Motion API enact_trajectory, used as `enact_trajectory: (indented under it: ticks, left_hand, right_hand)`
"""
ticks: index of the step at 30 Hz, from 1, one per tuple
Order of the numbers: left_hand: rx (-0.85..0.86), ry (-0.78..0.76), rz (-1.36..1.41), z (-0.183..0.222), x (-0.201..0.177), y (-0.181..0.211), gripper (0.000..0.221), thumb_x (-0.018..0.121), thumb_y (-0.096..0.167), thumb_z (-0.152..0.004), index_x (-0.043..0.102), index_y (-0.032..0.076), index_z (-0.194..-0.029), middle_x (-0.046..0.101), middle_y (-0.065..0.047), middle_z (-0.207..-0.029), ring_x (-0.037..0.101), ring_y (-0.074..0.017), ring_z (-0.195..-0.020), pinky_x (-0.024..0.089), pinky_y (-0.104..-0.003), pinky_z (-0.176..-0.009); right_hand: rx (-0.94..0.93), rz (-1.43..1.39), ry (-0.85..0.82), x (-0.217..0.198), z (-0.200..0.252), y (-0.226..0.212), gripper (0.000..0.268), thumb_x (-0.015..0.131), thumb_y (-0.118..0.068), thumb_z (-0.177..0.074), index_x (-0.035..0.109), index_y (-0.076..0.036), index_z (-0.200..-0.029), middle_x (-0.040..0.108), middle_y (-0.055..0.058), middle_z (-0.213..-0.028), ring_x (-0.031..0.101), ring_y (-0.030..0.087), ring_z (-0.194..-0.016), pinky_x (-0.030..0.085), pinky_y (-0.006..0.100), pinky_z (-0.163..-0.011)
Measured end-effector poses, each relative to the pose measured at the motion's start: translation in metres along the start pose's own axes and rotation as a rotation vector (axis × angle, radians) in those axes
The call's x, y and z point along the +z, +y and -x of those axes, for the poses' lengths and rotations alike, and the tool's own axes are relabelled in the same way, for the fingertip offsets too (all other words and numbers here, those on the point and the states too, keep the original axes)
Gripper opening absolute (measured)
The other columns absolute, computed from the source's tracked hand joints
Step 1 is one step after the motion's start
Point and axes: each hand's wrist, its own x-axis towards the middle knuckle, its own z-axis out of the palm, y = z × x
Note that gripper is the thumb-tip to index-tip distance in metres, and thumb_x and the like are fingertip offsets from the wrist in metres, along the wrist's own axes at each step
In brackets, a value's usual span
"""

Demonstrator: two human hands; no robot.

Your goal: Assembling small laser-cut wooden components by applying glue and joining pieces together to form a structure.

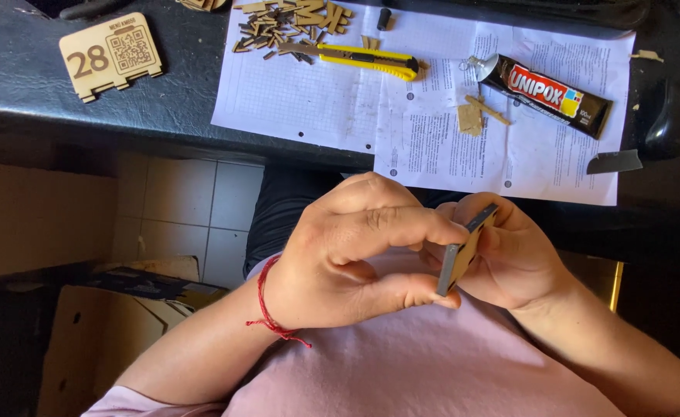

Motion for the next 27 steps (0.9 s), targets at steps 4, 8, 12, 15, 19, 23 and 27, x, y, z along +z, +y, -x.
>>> enact_trajectory:
  ticks: [4,8,12,15,19,23,27]
  left_hand:
    - [-0.081,-0.050,0.079,-0.001,-0.004,0.005,0.040,0.080,0.030,-0.086,0.065,0.012,-0.119,0.067,-0.002,-0.099,0.070,-0.0141,-0.089,0.058,-0.028,-0.089]
    - [-0.206,-0.124,0.188,0.000,-0.015,0.011,0.032,0.070,0.024,-0.093,0.064,0.007,-0.120,0.070,-0.006,-0.100,0.071,-0.0188,-0.091,0.061,-0.031,-0.089]
    - [-0.208,-0.067,0.012,0.011,-0.007,0.007,0.014,0.070,0.019,-0.092,0.069,0.010,-0.102,0.074,-0.004,-0.094,0.073,-0.0172,-0.084,0.059,-0.028,-0.081]
    - [-0.101,-0.026,0.036,0.012,0.012,-0.004,0.008,0.067,0.015,-0.092,0.066,0.007,-0.093,0.072,-0.006,-0.088,0.075,-0.0223,-0.081,0.061,-0.033,-0.078]
    - [-0.047,0.094,0.092,0.021,0.028,-0.010,0.007,0.066,0.009,-0.091,0.062,0.005,-0.088,0.069,-0.006,-0.079,0.073,-0.0240,-0.074,0.060,-0.032,-0.072]
    - [-0.079,0.106,0.076,0.023,0.028,-0.012,0.010,0.064,0.011,-0.093,0.064,0.005,-0.086,0.068,-0.007,-0.078,0.072,-0.0238,-0.073,0.059,-0.031,-0.071]
    - [-0.062,0.092,0.038,0.029,0.030,-0.016,0.010,0.065,0.015,-0.094,0.063,0.005,-0.095,0.071,-0.008,-0.087,0.075,-0.0243,-0.079,0.062,-0.033,-0.077]
  right_hand:
    - [0.017,0.012,0.039,0.001,0.000,-0.004,0.015,0.078,-0.017,-0.093,0.072,-0.004,-0.098,0.063,0.015,-0.088,0.059,0.034,-0.091,0.048,0.043,-0.084]
    - [-0.049,0.202,0.093,0.000,0.006,-0.019,0.017,0.078,-0.015,-0.092,0.070,-0.001,-0.098,0.068,0.025,-0.100,0.067,0.034,-0.088,0.052,0.045,-0.080]
    - [-0.199,0.429,0.382,0.016,0.010,-0.025,0.045,0.084,-0.010,-0.077,0.056,-0.006,-0.112,0.073,0.016,-0.092,0.070,0.016,-0.073,0.056,0.023,-0.066]
    - [-0.433,0.742,0.503,0.033,0.006,-0.028,0.058,0.081,-0.018,-0.075,0.037,-0.016,-0.114,0.053,0.006,-0.076,0.050,0.008,-0.058,0.038,0.020,-0.055]
    - [-0.627,1.094,0.474,0.040,0.007,-0.022,0.048,0.070,-0.012,-0.084,0.029,-0.016,-0.109,0.045,0.007,-0.063,0.041,0.008,-0.045,0.027,0.020,-0.046]
    - [-0.610,1.218,0.538,0.029,0.019,-0.018,0.049,0.071,-0.019,-0.084,0.033,-0.008,-0.113,0.053,0.009,-0.067,0.052,0.009,-0.051,0.037,0.019,-0.048]
    - [-0.582,1.189,0.592,0.022,0.027,-0.015,0.048,0.075,-0.016,-0.082,0.040,-0.008,-0.114,0.062,0.013,-0.077,0.063,0.011,-0.062,0.044,0.017,-0.050]
